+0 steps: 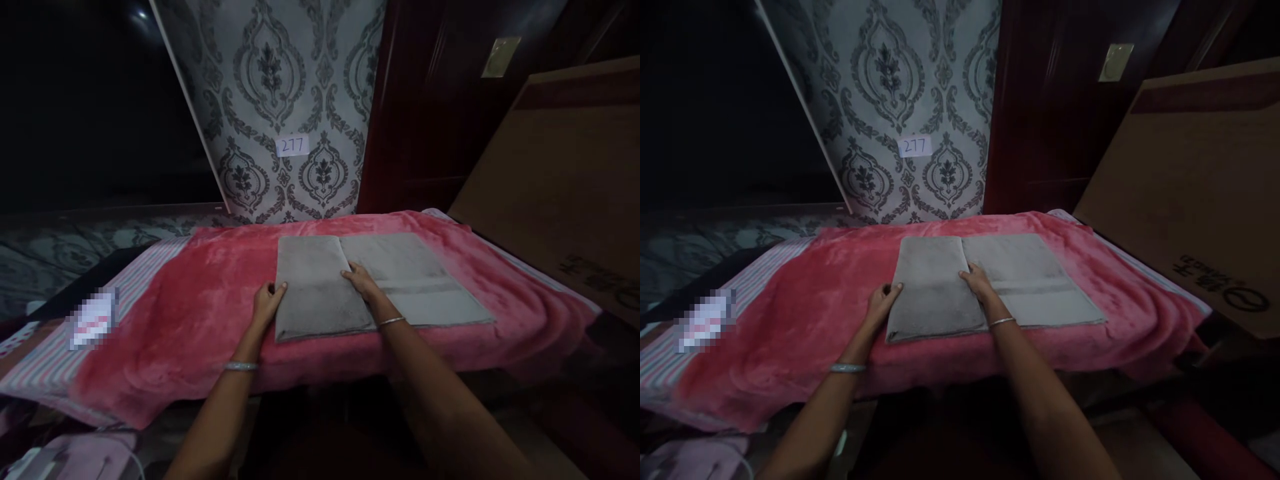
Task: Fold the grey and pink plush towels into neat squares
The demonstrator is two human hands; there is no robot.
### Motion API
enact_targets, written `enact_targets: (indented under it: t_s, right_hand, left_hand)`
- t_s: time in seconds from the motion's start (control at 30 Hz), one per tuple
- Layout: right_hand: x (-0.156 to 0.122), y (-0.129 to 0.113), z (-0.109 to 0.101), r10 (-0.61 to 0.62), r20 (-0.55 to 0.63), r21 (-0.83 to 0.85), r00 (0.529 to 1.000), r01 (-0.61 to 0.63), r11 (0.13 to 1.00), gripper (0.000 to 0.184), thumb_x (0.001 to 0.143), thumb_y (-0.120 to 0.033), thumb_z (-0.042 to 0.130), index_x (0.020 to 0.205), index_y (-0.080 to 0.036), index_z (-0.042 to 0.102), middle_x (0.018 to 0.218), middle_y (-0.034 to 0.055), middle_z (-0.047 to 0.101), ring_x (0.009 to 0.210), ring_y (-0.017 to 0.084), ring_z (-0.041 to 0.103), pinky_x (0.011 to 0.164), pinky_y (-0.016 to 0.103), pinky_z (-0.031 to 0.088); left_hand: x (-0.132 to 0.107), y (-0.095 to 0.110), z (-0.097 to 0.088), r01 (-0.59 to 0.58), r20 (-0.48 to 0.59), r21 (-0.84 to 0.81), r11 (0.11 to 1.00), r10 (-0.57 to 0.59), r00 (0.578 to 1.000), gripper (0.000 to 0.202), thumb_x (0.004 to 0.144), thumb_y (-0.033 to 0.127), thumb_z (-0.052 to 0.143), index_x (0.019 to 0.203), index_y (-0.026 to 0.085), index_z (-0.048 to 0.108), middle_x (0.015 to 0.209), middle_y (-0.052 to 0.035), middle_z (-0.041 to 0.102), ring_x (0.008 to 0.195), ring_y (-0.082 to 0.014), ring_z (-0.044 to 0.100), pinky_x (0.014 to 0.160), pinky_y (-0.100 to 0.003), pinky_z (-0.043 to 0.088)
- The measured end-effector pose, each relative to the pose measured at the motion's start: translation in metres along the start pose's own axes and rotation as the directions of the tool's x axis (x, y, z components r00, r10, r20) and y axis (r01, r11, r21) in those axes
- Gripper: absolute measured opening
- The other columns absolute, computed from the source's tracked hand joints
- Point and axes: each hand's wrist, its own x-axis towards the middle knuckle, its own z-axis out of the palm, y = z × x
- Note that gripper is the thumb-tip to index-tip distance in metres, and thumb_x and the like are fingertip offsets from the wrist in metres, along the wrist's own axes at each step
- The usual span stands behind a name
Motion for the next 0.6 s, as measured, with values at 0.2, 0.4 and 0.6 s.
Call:
enact_targets:
  t_s: [0.2,0.4,0.6]
  right_hand:
    - [0.002,-0.0032,0.0008,-0.005,-0.003,-0.042,1.0,0.005,0.999,0.052,0.074,-0.02,0.06,0.126,-0.017,0.065,0.097,0.0023,0.075,0.082,0.018,0.068,0.079,0.031,0.057]
    - [0.001,-0.0062,0.0043,-0.009,-0.01,-0.085,1.0,0.009,0.996,0.053,0.075,-0.019,0.061,0.127,-0.016,0.064,0.107,0.0051,0.075,0.09,0.02,0.068,0.087,0.034,0.055]
    - [0.0012,-0.0052,0.0096,-0.04,-0.025,-0.125,0.999,0.036,0.992,0.059,0.073,-0.02,0.066,0.132,-0.017,0.063,0.112,0.0068,0.074,0.097,0.022,0.067,0.094,0.037,0.052]
  left_hand:
    - [0.0049,0.0054,-0.0031,0.078,0.112,0.004,0.997,-0.078,0.991,0.041,0.058,0.058,0.074,0.061,0.018,0.065,0.06,-0.0043,0.063,0.066,-0.0224,0.061,0.054,-0.027,0.039]
    - [0.0027,0.0018,-0.0051,0.162,0.207,-0.109,0.981,-0.137,0.969,0.043,0.055,0.053,0.071,0.074,0.015,0.071,0.069,-0.0069,0.07,0.066,-0.0225,0.064,0.056,-0.028,0.045]
    - [0.0082,-0.0033,-0.0091,0.203,0.174,-0.09,0.975,-0.185,0.967,0.036,0.058,0.047,0.069,0.075,0.015,0.068,0.065,-0.0051,0.067,0.063,-0.0219,0.063,0.056,-0.029,0.045]
